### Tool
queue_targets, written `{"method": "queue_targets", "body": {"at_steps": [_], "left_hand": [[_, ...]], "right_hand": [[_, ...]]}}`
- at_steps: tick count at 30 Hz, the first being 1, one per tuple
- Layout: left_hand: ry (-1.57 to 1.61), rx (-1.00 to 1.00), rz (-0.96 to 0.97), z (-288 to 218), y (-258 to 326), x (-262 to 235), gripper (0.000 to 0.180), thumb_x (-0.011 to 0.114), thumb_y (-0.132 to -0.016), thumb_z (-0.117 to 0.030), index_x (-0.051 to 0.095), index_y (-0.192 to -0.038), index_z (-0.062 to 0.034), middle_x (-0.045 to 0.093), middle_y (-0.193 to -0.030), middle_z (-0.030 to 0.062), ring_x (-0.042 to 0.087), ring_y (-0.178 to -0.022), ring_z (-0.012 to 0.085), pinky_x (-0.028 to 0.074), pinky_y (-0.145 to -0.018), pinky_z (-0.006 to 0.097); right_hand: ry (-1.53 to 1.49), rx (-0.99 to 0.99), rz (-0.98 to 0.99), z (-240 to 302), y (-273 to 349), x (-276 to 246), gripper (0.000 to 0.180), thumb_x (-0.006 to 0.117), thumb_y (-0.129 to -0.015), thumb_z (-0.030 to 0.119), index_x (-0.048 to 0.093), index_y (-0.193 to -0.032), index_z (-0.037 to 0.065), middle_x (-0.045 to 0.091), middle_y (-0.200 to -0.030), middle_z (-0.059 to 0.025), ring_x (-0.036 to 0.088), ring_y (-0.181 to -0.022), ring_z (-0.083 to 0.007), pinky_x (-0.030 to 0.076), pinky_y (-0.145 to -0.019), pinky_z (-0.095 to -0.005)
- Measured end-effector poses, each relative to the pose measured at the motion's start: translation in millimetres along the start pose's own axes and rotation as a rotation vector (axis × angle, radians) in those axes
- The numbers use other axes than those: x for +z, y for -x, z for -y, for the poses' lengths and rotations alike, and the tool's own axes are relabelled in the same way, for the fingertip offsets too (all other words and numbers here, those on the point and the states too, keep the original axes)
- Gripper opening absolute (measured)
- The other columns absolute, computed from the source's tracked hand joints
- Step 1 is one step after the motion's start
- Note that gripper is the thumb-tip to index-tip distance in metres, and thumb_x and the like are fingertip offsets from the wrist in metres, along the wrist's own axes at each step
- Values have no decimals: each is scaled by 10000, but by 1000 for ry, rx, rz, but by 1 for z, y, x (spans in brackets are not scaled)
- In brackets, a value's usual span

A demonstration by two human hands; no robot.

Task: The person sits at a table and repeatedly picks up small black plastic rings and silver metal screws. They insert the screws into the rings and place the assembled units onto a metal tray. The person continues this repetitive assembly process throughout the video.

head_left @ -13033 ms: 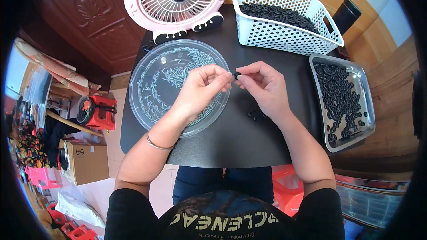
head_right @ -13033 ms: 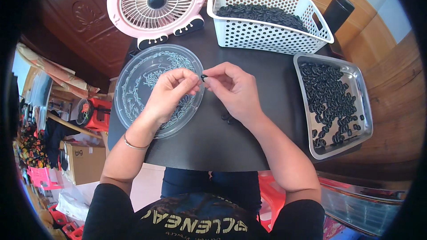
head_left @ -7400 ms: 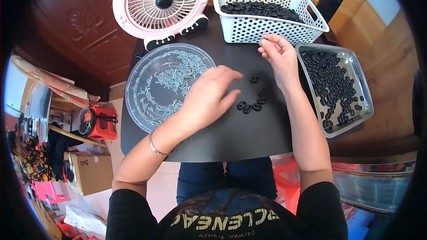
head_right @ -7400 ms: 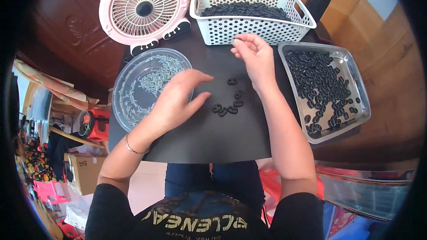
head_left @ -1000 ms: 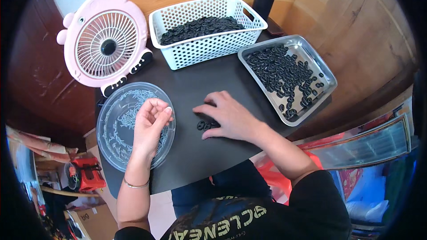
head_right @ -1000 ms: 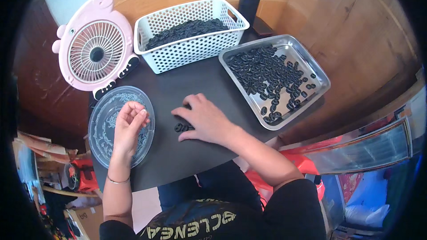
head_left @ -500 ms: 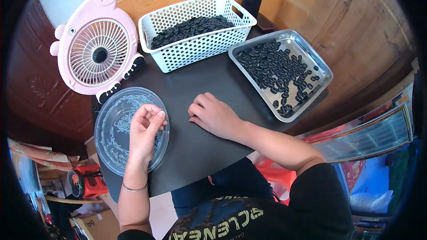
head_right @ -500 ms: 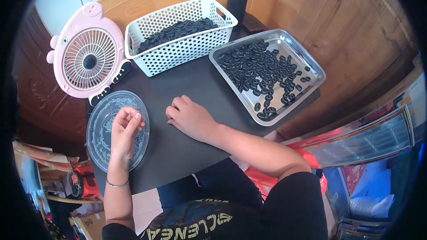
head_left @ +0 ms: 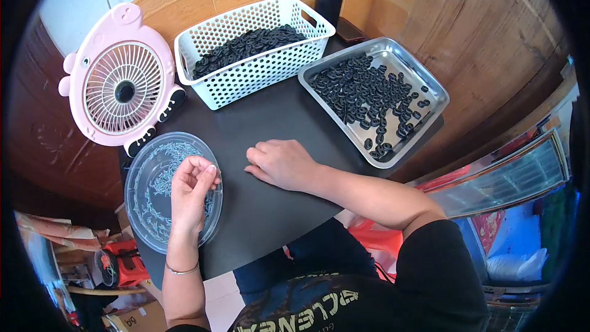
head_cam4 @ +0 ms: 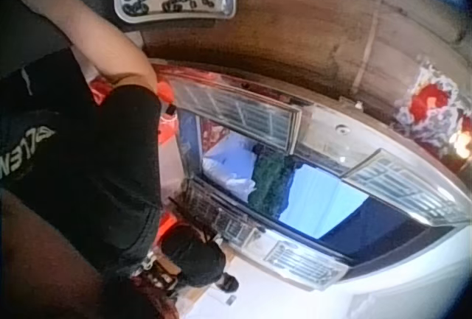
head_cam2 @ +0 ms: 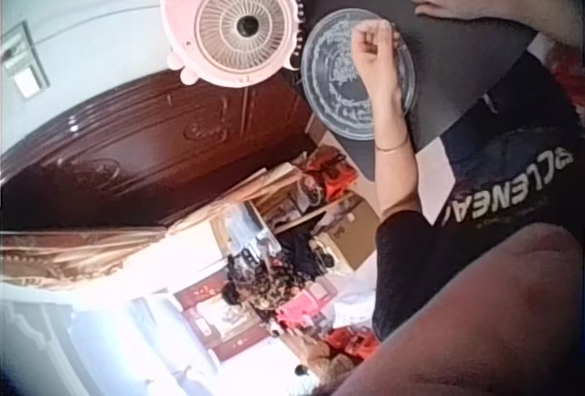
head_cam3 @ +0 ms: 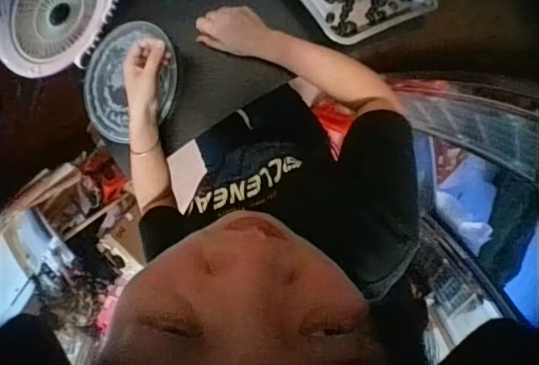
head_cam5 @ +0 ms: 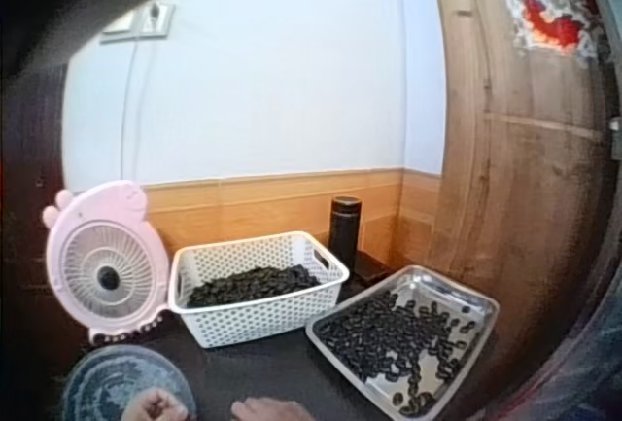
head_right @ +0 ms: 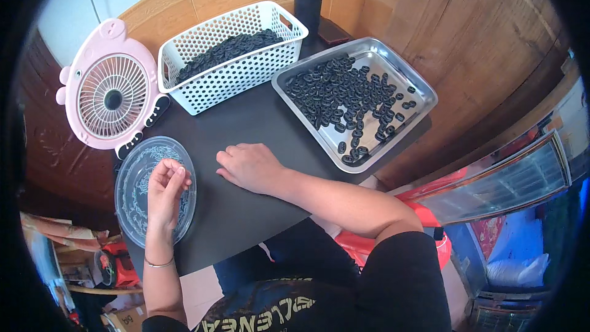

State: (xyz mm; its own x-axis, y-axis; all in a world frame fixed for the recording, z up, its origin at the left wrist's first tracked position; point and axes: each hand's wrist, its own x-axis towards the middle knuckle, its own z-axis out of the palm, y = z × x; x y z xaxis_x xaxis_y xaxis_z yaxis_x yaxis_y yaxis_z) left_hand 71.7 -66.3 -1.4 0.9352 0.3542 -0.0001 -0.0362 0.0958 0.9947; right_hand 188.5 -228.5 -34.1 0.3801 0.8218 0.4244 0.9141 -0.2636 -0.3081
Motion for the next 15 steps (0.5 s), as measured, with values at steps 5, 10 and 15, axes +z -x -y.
{"method": "queue_targets", "body": {"at_steps": [5,10,15], "left_hand": [[-2,9,14,0,0,0,76,544,-834,-79,485,-786,-84,518,-711,-13,477,-633,48,375,-580,171],[-10,9,13,0,0,1,82,545,-835,-86,482,-782,-83,514,-703,-9,475,-625,55,381,-578,175],[129,-56,24,2,-1,-5,57,563,-830,-80,509,-819,-67,552,-727,7,497,-626,53,400,-574,165]], "right_hand": [[-3,-11,-19,0,0,3,225,589,-772,272,528,-693,71,556,-637,-66,590,-625,-226,474,-539,-345],[-40,32,-8,0,-3,2,267,571,-785,303,540,-661,68,564,-608,-81,583,-580,-259,472,-544,-361],[-506,156,-57,10,-38,-8,321,530,-837,305,508,-644,49,508,-554,-74,514,-502,-199,403,-469,-343]]}}
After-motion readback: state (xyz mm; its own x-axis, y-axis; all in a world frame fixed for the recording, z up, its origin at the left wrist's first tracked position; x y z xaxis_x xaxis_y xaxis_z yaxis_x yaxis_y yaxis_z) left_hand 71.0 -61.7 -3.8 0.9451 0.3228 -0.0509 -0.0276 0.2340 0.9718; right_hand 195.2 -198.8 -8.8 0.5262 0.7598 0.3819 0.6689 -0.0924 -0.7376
